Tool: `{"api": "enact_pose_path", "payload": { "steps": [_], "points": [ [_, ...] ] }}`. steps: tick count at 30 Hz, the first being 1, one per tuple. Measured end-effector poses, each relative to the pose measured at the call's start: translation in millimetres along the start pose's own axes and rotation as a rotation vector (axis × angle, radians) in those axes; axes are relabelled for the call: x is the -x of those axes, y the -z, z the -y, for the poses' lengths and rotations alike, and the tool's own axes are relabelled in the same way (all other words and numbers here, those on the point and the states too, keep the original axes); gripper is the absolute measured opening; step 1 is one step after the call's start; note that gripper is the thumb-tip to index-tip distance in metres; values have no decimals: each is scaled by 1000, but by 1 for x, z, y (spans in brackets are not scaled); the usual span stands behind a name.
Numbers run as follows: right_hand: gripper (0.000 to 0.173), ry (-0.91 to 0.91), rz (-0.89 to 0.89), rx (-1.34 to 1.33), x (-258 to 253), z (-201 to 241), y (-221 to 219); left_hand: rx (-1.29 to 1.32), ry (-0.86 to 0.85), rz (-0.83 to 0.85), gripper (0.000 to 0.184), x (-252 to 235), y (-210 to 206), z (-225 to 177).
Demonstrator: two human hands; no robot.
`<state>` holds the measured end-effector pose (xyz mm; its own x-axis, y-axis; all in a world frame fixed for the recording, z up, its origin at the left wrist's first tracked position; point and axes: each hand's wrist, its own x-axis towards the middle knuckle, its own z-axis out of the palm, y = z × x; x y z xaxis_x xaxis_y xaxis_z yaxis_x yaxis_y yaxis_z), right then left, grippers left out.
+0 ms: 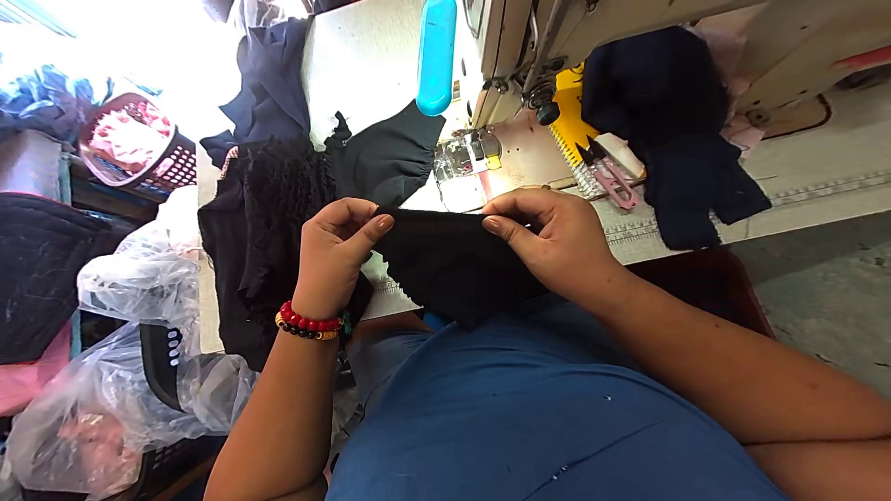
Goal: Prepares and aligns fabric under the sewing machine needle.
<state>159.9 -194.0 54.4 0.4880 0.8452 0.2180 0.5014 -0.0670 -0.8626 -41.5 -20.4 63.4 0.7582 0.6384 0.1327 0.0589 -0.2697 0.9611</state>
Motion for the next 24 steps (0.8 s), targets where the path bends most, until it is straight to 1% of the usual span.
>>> {"api": "enact_pose_path", "payload": {
  "steps": [4, 8, 13, 15, 16, 19, 21, 22, 23, 24],
  "points": [
    [12, 13, -6, 5, 0, 0, 0, 53, 31, -48, 14, -4, -2, 4],
    [13, 25, -6, 0, -1, -1, 1, 14, 1, -16, 15, 0, -1, 2],
    [12, 33, -23, 10, -2, -1, 2, 43, -12, -23, 15, 0, -4, 4],
    [13, 75, -36, 74, -4, -1, 1, 23, -33, -47, 10, 0, -10, 7],
    [15, 131, -42, 135, -5, 0, 0, 7, -52, -82, 7, -1, -15, 10],
    [17, 407, -22, 306, -12, 8, -6, -114, -160, -212, 8, 1, -18, 17],
    [17, 509, 14, 273, -14, 24, -14, -258, -265, -308, 12, 0, -4, 10],
    [16, 511, 33, 198, -14, 36, -17, -358, -346, -335, 13, -3, 9, -1],
    [14, 475, 60, 83, -14, 48, -19, -460, -442, -335, 14, -9, 24, -14],
    [12, 402, 98, -54, -15, 58, -19, -557, -543, -315, 16, -19, 37, -29]
  ]
}}
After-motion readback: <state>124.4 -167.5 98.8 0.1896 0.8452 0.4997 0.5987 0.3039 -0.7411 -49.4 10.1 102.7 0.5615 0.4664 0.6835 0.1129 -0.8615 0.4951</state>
